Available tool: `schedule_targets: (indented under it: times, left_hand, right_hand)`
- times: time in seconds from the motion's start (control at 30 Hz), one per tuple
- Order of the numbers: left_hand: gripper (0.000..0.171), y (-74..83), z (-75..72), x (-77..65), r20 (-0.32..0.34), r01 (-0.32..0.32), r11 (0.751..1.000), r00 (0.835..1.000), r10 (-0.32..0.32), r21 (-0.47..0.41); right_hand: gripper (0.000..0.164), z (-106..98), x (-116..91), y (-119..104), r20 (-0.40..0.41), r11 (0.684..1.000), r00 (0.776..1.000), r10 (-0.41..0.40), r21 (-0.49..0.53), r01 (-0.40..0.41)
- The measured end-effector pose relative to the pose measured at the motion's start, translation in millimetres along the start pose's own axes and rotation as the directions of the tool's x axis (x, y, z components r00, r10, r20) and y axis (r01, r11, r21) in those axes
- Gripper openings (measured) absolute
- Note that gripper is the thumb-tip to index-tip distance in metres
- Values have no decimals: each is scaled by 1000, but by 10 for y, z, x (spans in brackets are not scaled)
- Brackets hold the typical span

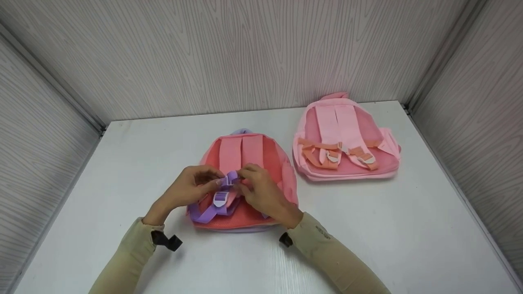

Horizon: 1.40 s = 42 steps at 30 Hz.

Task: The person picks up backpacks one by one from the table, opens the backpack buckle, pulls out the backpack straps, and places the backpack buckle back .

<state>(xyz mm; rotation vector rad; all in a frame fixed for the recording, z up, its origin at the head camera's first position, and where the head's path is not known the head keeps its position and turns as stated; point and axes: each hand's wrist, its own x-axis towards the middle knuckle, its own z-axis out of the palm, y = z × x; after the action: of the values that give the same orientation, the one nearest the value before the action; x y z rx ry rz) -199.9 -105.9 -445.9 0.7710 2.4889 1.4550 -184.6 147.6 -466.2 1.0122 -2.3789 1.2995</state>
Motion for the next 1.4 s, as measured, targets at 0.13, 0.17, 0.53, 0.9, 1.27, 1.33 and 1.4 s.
schedule_targets:
  times: [0.13,0.17,0.53,0.9,1.27,1.33,1.4]
  left_hand:
    - [14,-26,-5,-4,-9,9,1000,1000,-9,16]
    - [14,-31,-3,-4,-11,10,1000,1000,-10,19]
    - [12,3,42,7,-20,25,1000,999,-25,-5]
    - [12,15,78,39,-18,-11,999,1000,10,-34]
    - [12,38,101,59,-24,-27,999,999,26,-44]
    - [12,33,105,61,-25,-32,998,999,31,-46]
    - [12,31,110,64,-23,-35,998,999,34,-48]
  right_hand:
    - [19,-4,-1,5,4,1000,1000,3,1,-3]
    - [20,-4,-2,7,4,1000,1000,2,1,-2]
    - [18,10,-5,22,1,1000,1000,-4,29,4]
    - [22,-1,-11,14,6,999,1000,16,47,-16]
    - [20,1,-10,18,-6,1000,1000,-12,28,12]
    - [19,8,-7,23,-11,1000,1000,-21,16,21]
    - [18,14,-7,30,-14,1000,1000,-28,4,28]
